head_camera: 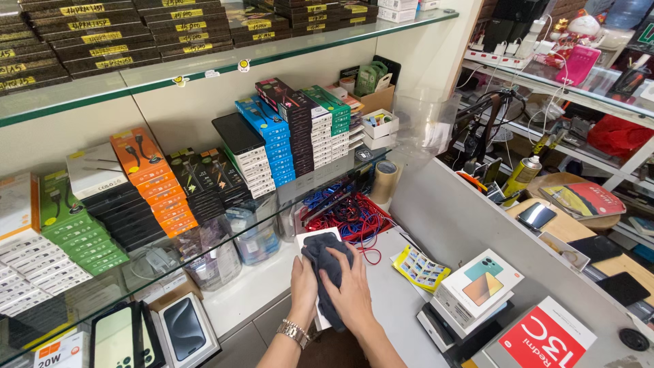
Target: The person wipes the surfaces of several small product boxes with a dark cloth. They pick up each box from a glass shelf, wipe it, and place it on a nearby counter. The boxes include phone packaging and other electronics accessories.
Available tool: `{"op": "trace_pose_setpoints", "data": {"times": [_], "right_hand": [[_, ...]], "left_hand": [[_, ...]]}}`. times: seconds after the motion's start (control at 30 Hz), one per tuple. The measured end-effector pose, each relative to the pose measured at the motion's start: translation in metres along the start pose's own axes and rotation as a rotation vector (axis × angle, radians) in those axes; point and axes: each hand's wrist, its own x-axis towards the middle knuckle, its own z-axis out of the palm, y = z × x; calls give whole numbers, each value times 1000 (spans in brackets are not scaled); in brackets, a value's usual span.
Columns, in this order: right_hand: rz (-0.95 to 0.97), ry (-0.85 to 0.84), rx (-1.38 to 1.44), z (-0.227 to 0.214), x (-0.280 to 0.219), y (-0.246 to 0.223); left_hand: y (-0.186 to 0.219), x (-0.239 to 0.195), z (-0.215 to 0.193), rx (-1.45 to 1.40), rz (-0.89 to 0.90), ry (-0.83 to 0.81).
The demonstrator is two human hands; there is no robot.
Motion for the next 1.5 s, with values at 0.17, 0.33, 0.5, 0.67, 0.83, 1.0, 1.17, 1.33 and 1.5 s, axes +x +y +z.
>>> {"op": "trace_pose_setpoints", "data": {"times": [0.17,0.33,0.5,0.67,0.83,1.0,1.17,1.33,1.5], "right_hand": [[488,31,458,-6,26,44],[1113,-134,1409,3,25,87],[1066,-200,1379,12,-2,85],[1093,-242,1459,-14,-7,67],[988,-163,1769,-21,1,74],[1093,-149,1715,-2,-17,103],[1136,-287,1459,3,-23,150],[971,-183,462,4,-20,209],[701,-292,14,5,-22,242]], "left_hand": [[31,-27,-5,311,69,-78],[46,-41,5,480,7,-205],[43,-18,16,688,173,112],[26,8,7,549,211,-5],[-7,0,19,476,283,-116],[3,-2,18,636,463,-27],[30,6,19,383,351,163],[36,6,11,285,238,233],[29,6,3,340,126,194]]}}
